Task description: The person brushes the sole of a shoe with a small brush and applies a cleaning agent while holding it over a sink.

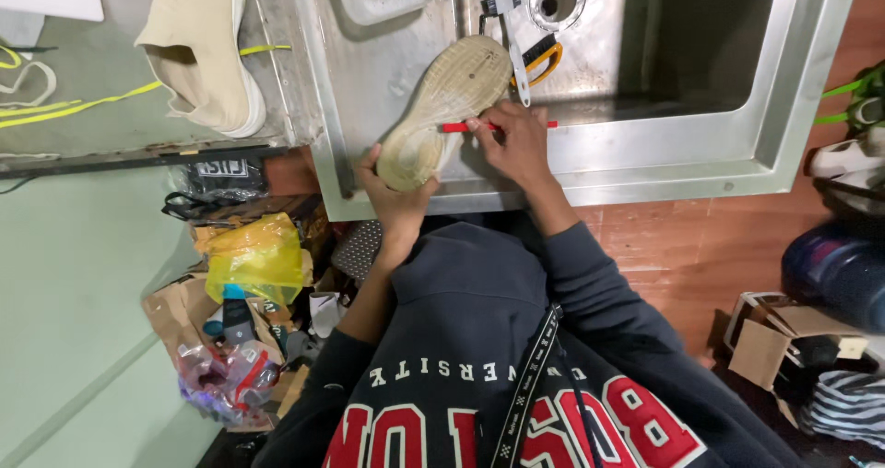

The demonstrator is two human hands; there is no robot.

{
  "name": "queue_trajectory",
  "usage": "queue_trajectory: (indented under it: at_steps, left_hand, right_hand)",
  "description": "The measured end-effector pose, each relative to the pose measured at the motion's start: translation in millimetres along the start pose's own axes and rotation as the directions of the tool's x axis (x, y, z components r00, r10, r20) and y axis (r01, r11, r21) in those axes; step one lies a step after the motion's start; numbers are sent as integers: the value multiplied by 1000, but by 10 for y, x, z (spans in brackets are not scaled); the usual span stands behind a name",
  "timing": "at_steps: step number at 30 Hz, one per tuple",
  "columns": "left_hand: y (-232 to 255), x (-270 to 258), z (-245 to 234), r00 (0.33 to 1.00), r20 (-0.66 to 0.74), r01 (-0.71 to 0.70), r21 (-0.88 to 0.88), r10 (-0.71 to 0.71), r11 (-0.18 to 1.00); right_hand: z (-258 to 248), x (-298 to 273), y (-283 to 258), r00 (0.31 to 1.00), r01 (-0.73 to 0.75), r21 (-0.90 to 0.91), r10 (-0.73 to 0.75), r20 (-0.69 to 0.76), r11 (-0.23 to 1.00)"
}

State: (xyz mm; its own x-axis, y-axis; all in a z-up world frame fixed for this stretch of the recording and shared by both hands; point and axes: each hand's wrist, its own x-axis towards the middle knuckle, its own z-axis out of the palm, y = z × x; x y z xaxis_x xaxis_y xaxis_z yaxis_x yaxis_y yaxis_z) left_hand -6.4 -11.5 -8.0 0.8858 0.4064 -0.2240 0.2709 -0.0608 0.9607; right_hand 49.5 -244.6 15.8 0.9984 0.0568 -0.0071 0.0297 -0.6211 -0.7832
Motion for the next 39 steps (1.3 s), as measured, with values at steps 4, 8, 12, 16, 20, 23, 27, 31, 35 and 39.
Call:
queue_trajectory:
  at_steps: [4, 8, 12, 16, 20, 23, 27, 31, 35, 39]
  left_hand:
    - [205, -89, 50, 993, 12, 116, -159, -116, 980]
    - [265, 0, -9, 975, 66, 222, -251, -212, 942]
    - [151, 29, -64, 990, 44, 142, -172, -136, 975]
    - [351, -61, 83, 993, -52, 95, -212, -108, 973]
    - [285, -172, 134, 971, -116, 173, -254, -207, 952]
    - [238, -107, 218, 972, -109, 167, -294, -207, 941]
    - [217, -104, 161, 974, -90, 173, -284, -206, 943]
    - [194, -113, 226, 963, -118, 197, -306, -243, 931]
    - [115, -134, 212, 974, -90, 174, -302, -210, 937]
    - [257, -174, 224, 975, -112, 146, -314, -190, 938]
  right_hand:
    - [38, -48, -8, 1000, -6, -14, 6, 9, 1000]
    - [-86, 125, 23, 978, 204, -146, -193, 85, 968]
    - [-272, 340, 151, 915, 401, -313, -389, 101, 861]
    - [-94, 247, 4, 961, 268, -139, -256, 103, 953]
    - [-61, 212, -180, 989, 142, -42, -143, -28, 989]
    - [28, 189, -278, 990, 136, -1, -136, -45, 991]
    - [114, 276, 368, 991, 84, -165, -100, -89, 983]
    - [113, 180, -432, 989, 89, 6, -87, -122, 996]
    - [154, 215, -251, 996, 23, -78, -30, -89, 997]
    - [106, 46, -493, 996, -39, -112, 30, -83, 993]
